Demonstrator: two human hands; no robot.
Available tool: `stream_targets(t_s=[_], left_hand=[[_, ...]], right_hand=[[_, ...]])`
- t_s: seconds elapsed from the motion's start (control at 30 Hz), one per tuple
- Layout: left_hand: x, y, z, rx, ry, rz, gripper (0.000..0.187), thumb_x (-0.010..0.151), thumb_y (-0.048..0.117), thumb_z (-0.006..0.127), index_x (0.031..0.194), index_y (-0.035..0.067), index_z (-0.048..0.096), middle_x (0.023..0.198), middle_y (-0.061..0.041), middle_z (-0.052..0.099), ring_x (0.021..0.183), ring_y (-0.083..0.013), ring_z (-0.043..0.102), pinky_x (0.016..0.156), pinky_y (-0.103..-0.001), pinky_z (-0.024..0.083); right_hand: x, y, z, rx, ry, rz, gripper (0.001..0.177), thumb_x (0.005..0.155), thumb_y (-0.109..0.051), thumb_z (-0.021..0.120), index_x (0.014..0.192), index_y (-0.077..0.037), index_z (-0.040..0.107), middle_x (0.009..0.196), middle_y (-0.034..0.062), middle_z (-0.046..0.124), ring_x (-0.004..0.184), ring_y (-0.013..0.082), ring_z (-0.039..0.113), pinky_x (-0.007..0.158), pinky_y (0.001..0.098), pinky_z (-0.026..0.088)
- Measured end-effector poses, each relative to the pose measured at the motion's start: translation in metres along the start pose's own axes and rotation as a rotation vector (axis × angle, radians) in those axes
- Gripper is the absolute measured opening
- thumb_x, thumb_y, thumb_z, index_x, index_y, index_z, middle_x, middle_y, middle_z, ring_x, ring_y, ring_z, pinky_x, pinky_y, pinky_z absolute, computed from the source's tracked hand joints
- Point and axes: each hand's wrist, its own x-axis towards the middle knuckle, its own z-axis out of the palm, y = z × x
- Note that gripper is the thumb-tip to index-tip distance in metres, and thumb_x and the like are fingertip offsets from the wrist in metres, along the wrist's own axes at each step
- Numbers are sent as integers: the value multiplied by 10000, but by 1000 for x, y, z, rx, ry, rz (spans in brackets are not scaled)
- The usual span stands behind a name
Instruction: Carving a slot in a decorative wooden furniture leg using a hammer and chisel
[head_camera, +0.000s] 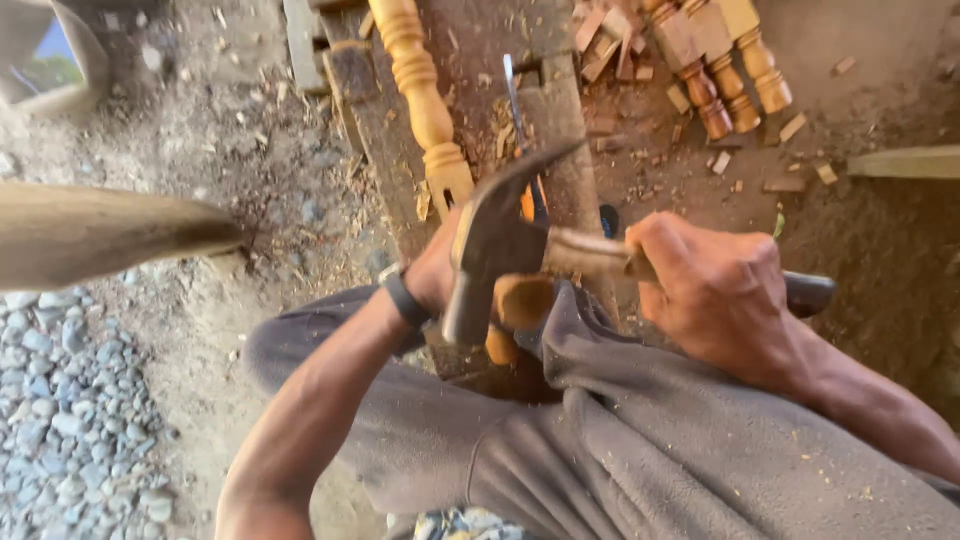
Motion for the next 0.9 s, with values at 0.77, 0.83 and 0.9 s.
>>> stream_targets(t_s=[0.77,0.83,0.9], left_hand=[[35,46,8,242,-7,-6,291,809,101,885,1055,-28,798,866,-92,788,610,-172,649,521,-303,527],[35,43,11,263,-33,16,201,834,123,862,974,10,773,808,-64,765,569,-164,634,493,-300,501],[31,38,10,274,-58,26,138,860,145,840,893,48,748,751,-35,741,529,-155,619,465,-296,475]], right_hand=[[-11,-2,-8,290,213,199,238,952,208,800,1137,72,733,748,57,691,533,147,483,474,322,352],[-15,3,-4,300,201,198,215,998,196,806,1155,68,730,737,44,665,531,145,463,466,322,339],[-21,12,4,317,178,204,195,1044,184,812,1172,65,727,726,31,639,529,142,442,459,321,326]])
